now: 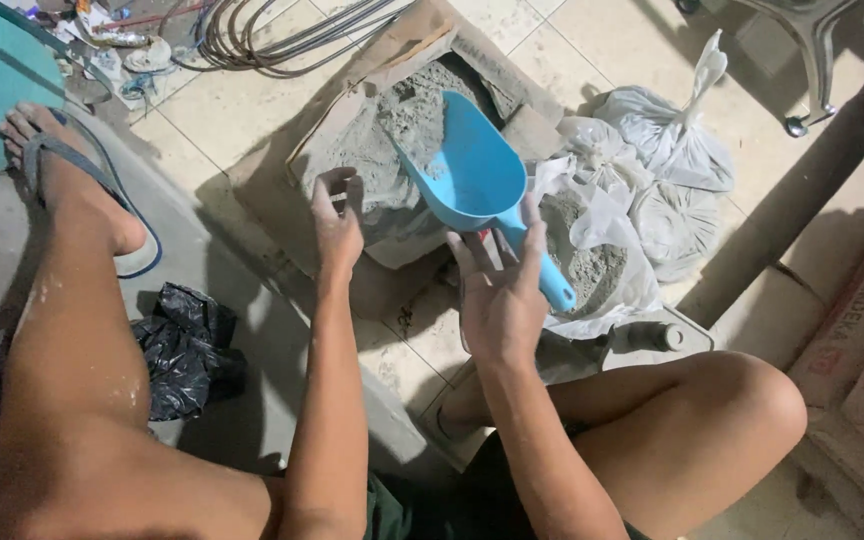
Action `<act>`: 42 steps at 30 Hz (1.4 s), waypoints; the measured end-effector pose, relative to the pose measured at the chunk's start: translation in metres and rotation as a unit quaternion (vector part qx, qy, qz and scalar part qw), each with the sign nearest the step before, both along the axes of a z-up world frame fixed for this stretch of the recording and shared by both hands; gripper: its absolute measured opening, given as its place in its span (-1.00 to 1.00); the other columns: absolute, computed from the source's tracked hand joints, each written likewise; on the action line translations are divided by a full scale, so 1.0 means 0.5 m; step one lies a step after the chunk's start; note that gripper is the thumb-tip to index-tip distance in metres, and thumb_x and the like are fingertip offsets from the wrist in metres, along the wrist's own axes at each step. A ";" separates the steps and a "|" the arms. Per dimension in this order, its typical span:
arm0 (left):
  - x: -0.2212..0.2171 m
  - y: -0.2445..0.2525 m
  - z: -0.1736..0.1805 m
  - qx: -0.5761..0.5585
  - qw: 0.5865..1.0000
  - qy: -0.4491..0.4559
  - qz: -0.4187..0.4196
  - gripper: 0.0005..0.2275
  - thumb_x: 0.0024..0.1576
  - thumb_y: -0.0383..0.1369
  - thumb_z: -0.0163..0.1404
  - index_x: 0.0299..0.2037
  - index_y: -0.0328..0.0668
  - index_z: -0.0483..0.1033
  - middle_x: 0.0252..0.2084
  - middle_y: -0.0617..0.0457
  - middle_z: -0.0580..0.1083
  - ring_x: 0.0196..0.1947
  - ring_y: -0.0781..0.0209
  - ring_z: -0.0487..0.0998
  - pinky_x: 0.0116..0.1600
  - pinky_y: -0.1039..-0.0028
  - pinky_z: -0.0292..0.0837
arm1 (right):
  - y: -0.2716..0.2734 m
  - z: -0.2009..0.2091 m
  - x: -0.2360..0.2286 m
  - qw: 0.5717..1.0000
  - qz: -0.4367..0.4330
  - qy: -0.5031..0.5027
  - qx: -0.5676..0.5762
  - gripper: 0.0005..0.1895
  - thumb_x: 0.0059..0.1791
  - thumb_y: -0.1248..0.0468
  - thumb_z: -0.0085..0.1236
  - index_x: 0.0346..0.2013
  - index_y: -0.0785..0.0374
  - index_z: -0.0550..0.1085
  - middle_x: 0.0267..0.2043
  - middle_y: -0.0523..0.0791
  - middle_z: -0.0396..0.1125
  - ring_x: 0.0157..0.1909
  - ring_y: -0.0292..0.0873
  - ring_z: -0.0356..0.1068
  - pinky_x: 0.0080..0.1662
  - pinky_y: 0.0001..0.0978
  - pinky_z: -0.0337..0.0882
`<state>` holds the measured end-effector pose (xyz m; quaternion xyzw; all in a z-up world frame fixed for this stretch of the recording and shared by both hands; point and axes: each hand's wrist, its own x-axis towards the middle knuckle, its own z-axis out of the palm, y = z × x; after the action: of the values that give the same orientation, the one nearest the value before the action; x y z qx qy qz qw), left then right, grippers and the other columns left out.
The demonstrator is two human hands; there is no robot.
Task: Scooping cement powder from a large bag into a smaller plastic bag using a blue plastic scoop.
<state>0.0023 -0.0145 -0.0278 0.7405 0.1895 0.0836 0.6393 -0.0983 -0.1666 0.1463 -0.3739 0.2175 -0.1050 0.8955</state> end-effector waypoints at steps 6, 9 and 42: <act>-0.057 -0.021 0.266 0.043 0.971 -0.210 -0.103 -0.80 0.36 -0.29 -0.07 -0.06 -0.22 0.57 -0.26 -0.09 0.49 -0.28 0.12 0.54 -0.14 0.35 0.51 | -0.067 0.038 -0.026 0.997 0.017 -0.068 0.024 -0.25 0.13 -0.09 -0.05 0.54 0.07 0.03 0.42 0.39 -0.33 0.46 0.55 -0.13 0.37 0.37 0.21; -0.074 -0.018 0.314 -0.020 0.959 -0.233 -0.162 -0.81 0.36 -0.38 -0.13 -0.11 -0.24 0.57 -0.38 0.09 0.40 -0.40 0.39 0.36 -0.26 0.59 0.32 | -0.122 0.054 -0.041 0.996 0.032 -0.077 0.021 -0.25 0.09 -0.06 -0.08 0.51 0.15 0.07 0.32 0.31 0.03 0.32 0.37 0.16 0.31 0.26 0.33; -0.016 -0.293 0.269 0.122 0.915 -0.273 -0.270 -0.91 0.29 -0.51 -0.06 -0.16 -0.41 0.48 -0.47 0.07 0.38 -0.50 0.27 0.24 -0.37 0.44 0.23 | -0.410 -0.016 -0.111 0.754 0.152 -0.114 -0.629 -0.54 0.04 0.41 -0.01 0.25 0.41 0.35 0.41 0.19 0.18 0.42 0.19 0.26 0.43 0.02 0.28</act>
<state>-0.0058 -0.1611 0.1068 0.7844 -0.2106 0.1291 0.5689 -0.1539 -0.3716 0.1380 -0.8663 -0.0610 -0.1231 0.4803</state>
